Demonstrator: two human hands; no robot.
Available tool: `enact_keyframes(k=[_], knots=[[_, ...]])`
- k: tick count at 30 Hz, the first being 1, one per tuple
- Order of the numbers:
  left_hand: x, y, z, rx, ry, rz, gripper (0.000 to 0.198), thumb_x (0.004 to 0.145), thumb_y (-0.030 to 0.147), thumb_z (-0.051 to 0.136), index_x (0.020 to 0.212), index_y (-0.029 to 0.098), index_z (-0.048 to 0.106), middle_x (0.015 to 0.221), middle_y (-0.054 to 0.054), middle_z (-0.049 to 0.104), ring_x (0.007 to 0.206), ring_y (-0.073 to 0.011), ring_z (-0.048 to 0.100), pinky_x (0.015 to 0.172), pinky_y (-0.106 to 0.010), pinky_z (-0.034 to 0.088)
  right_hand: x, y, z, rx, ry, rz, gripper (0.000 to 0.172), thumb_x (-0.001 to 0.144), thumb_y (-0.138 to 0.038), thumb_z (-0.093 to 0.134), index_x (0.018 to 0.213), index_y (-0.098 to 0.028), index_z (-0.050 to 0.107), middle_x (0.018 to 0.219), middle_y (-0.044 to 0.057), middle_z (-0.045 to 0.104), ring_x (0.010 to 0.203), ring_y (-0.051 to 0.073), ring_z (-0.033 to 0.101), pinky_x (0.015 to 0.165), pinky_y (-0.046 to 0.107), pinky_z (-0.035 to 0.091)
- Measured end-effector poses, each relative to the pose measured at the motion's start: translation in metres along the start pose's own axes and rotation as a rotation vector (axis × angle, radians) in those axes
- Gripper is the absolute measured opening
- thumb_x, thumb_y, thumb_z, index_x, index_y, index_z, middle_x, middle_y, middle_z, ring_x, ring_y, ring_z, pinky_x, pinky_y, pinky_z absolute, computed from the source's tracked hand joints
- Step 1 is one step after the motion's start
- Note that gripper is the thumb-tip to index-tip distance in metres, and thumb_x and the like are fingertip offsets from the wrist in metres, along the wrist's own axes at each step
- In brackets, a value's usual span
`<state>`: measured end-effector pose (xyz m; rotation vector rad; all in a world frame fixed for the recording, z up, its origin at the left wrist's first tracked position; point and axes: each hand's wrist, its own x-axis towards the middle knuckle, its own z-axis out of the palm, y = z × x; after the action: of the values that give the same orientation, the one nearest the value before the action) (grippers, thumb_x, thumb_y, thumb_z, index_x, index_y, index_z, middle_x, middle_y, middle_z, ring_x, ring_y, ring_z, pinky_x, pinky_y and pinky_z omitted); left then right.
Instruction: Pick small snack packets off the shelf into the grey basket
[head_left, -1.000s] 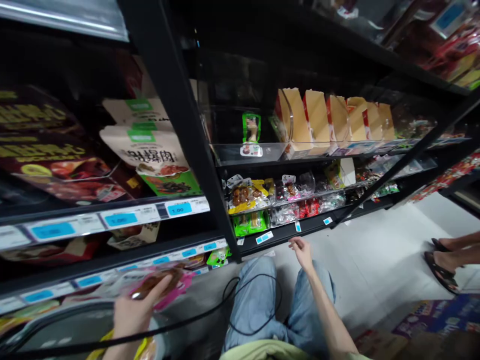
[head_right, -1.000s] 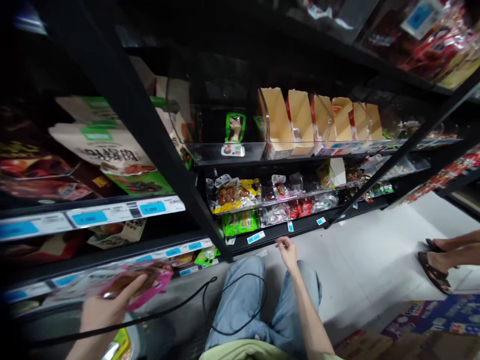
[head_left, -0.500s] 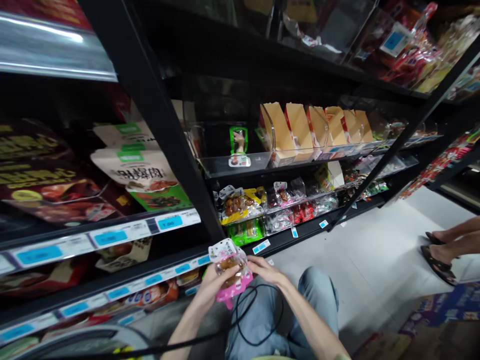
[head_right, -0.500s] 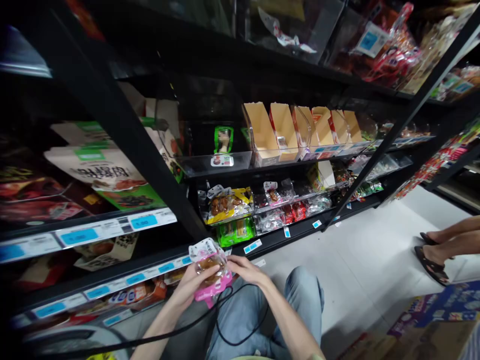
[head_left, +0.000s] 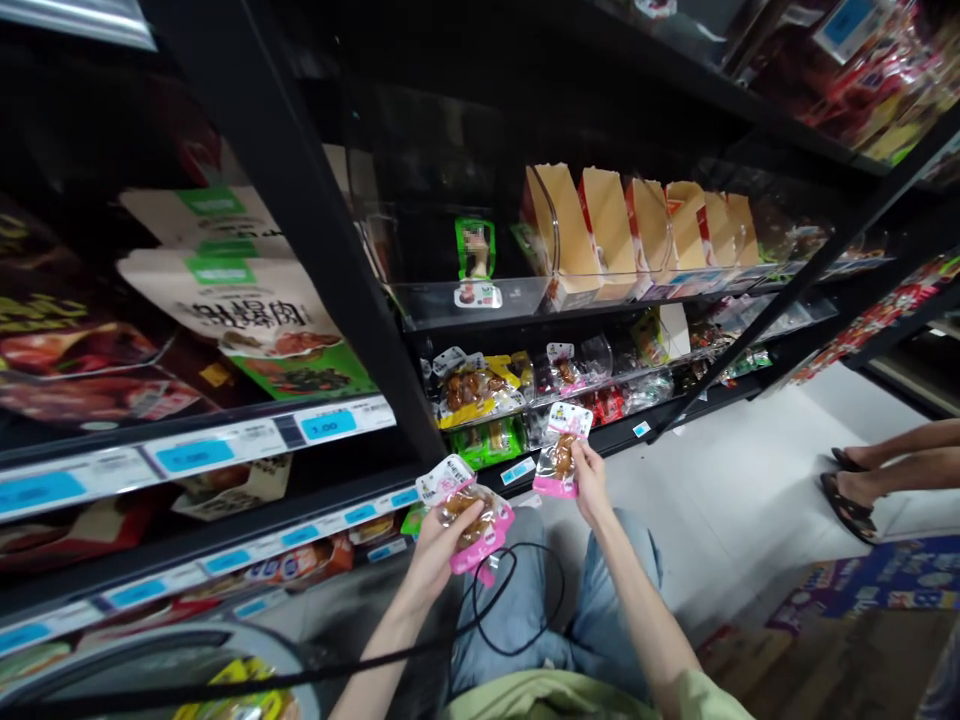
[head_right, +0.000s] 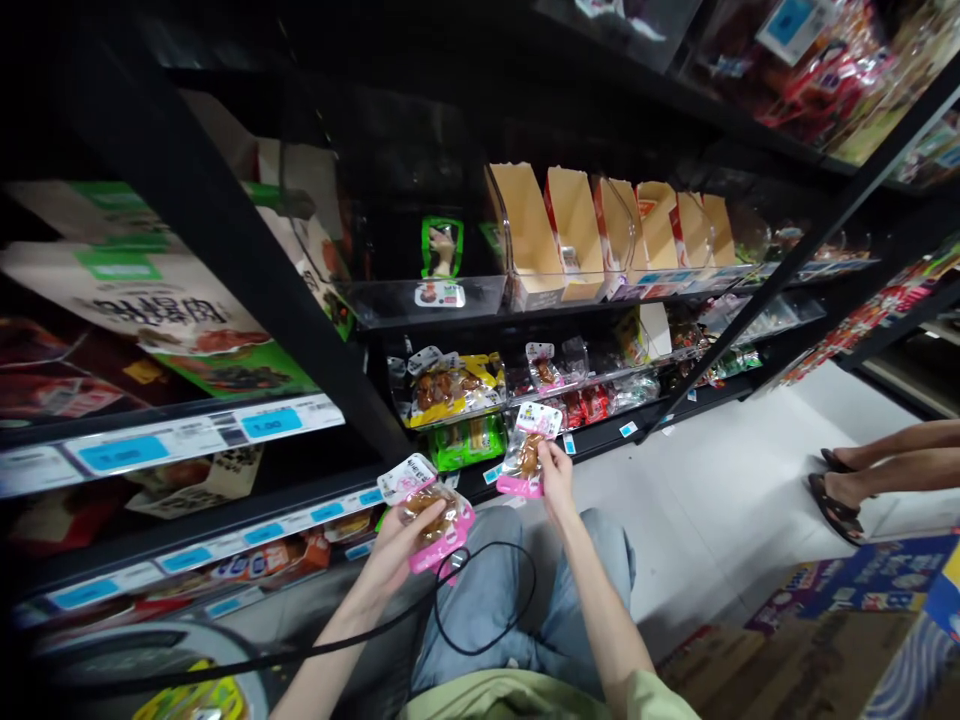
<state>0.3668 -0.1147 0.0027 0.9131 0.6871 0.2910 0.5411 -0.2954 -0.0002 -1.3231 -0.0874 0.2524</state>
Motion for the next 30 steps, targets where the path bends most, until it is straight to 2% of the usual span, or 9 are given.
enact_keyframes(k=[6,9,12,15,18,20,23,25,30], knots=[[-0.001,0.0,-0.012,-0.004,0.115,0.032,0.061,0.055,0.037,0.103,0.104,0.009,0.078,0.097,-0.013,0.083,0.082,-0.0245,0.08,0.074,-0.029,0.065,0.07,-0.053,0.008,-0.046,0.053,-0.116,0.045,0.075,-0.06,0.082,0.08,-0.016,0.072,0.073,0.001,0.07,0.069,0.015,0.063,0.063,0.025,0.051],[-0.006,0.001,-0.015,-0.014,0.135,0.05,0.061,0.056,0.035,0.103,0.105,0.009,0.078,0.099,-0.013,0.083,0.084,-0.0248,0.08,0.075,-0.029,0.066,0.109,-0.075,0.028,-0.028,-0.007,-0.096,0.049,0.069,-0.047,0.088,0.104,-0.016,0.073,0.097,0.005,0.077,0.085,0.018,0.07,0.073,0.027,0.057],[-0.009,0.001,-0.018,-0.066,0.144,0.048,0.062,0.056,0.032,0.104,0.108,0.011,0.077,0.1,-0.011,0.083,0.084,-0.024,0.081,0.076,-0.03,0.066,0.122,-0.078,0.042,-0.028,-0.097,-0.051,0.076,0.063,-0.033,0.093,0.132,-0.021,0.063,0.132,0.011,0.072,0.103,0.021,0.073,0.084,0.033,0.061],[-0.005,-0.002,-0.019,-0.103,0.155,0.064,0.062,0.056,0.031,0.104,0.109,0.012,0.076,0.099,-0.01,0.083,0.085,-0.0228,0.081,0.077,-0.028,0.066,0.107,-0.063,0.045,-0.113,-0.06,-0.166,0.07,0.068,-0.033,0.09,0.131,-0.021,0.064,0.141,0.013,0.067,0.109,0.021,0.072,0.097,0.036,0.059],[0.001,-0.004,-0.012,-0.143,0.161,0.072,0.064,0.055,0.03,0.104,0.108,0.011,0.075,0.097,-0.01,0.083,0.083,-0.0238,0.081,0.077,-0.029,0.066,0.078,-0.042,0.042,-0.23,0.008,-0.295,0.042,0.079,-0.043,0.081,0.113,-0.02,0.069,0.118,0.01,0.075,0.1,0.02,0.071,0.094,0.035,0.058],[0.004,-0.004,-0.002,-0.176,0.163,0.071,0.063,0.053,0.03,0.104,0.106,0.01,0.075,0.093,-0.011,0.083,0.08,-0.0245,0.08,0.074,-0.03,0.066,0.057,-0.031,0.043,-0.288,-0.175,-0.253,0.036,0.085,-0.048,0.076,0.105,-0.02,0.071,0.101,0.008,0.076,0.089,0.02,0.071,0.083,0.032,0.058],[0.009,-0.003,0.016,-0.209,0.112,0.086,0.06,0.056,0.032,0.103,0.104,0.009,0.076,0.094,-0.012,0.082,0.08,-0.0253,0.08,0.077,-0.032,0.065,0.027,-0.021,0.048,-0.366,-0.69,-0.074,0.04,0.086,-0.053,0.076,0.108,-0.02,0.074,0.097,0.005,0.076,0.084,0.019,0.071,0.076,0.03,0.057],[0.011,-0.002,0.025,-0.218,0.067,0.121,0.058,0.059,0.033,0.102,0.106,0.009,0.077,0.1,-0.014,0.082,0.086,-0.0257,0.08,0.082,-0.033,0.064,0.012,-0.019,0.052,-0.381,-0.901,0.001,0.041,0.087,-0.054,0.077,0.108,-0.019,0.076,0.096,0.003,0.076,0.083,0.018,0.069,0.076,0.028,0.056],[0.01,-0.004,0.032,-0.211,0.068,0.161,0.055,0.063,0.034,0.1,0.106,0.009,0.077,0.103,-0.014,0.082,0.089,-0.0253,0.079,0.085,-0.034,0.062,0.002,-0.016,0.046,-0.302,-0.911,0.17,0.041,0.087,-0.059,0.075,0.101,-0.02,0.078,0.086,0.0,0.071,0.074,0.015,0.064,0.065,0.025,0.057]])
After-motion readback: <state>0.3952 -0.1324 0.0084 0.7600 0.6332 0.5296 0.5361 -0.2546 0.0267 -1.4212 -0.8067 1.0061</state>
